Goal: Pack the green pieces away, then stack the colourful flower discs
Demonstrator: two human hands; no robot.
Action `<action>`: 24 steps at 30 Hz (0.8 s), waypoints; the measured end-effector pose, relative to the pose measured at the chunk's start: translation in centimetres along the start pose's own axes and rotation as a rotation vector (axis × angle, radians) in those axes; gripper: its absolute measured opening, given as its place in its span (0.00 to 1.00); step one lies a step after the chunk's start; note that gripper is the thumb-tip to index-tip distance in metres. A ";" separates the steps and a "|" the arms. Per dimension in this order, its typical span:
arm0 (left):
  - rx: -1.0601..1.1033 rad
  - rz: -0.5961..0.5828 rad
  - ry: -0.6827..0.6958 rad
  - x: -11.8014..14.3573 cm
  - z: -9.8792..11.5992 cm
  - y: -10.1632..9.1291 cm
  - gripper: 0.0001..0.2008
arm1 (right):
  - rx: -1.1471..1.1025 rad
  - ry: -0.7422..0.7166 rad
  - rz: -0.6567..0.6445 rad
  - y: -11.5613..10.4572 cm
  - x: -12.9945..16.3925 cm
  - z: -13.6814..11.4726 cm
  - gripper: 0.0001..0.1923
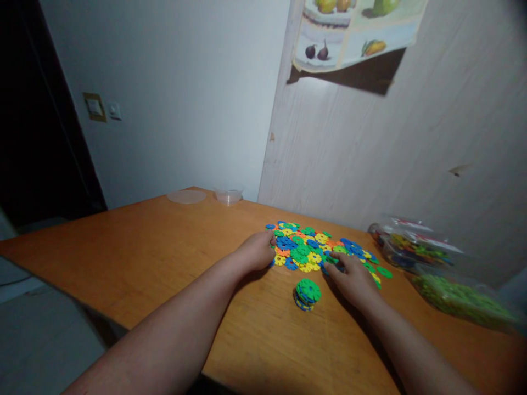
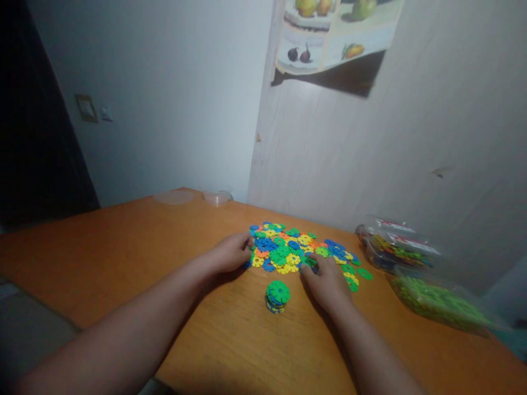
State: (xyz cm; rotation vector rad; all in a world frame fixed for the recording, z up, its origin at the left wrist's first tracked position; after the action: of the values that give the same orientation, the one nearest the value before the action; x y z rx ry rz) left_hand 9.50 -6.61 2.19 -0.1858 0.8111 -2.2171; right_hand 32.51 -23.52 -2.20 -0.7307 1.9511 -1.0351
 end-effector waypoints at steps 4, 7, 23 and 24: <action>-0.244 0.110 0.035 -0.4 -0.7 -0.5 0.06 | 0.139 -0.107 0.001 0.5 0.0 -1.0 0.29; -0.291 0.115 0.047 -0.5 -1.0 -0.7 0.06 | 0.145 -0.162 -0.050 1.0 0.3 -1.4 0.26; -0.522 -0.074 0.092 -0.7 -1.3 -0.1 0.06 | 0.080 -0.253 0.034 0.8 0.2 -1.3 0.10; -0.517 -0.082 0.099 -0.7 -1.3 -0.1 0.05 | 0.085 -0.257 0.040 0.6 0.2 -1.3 0.10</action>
State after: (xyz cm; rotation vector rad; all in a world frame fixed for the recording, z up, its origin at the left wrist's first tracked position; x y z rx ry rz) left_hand 9.51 -5.41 1.29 -0.3642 1.4461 -2.0611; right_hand 31.21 -22.82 -2.37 -0.7361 1.6848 -0.9444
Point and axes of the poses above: each hand's wrist, its own x-axis away from the middle knuckle, its own y-axis out of the palm, z = x × y, the point moved 1 cm from there along -x, towards the middle knuckle
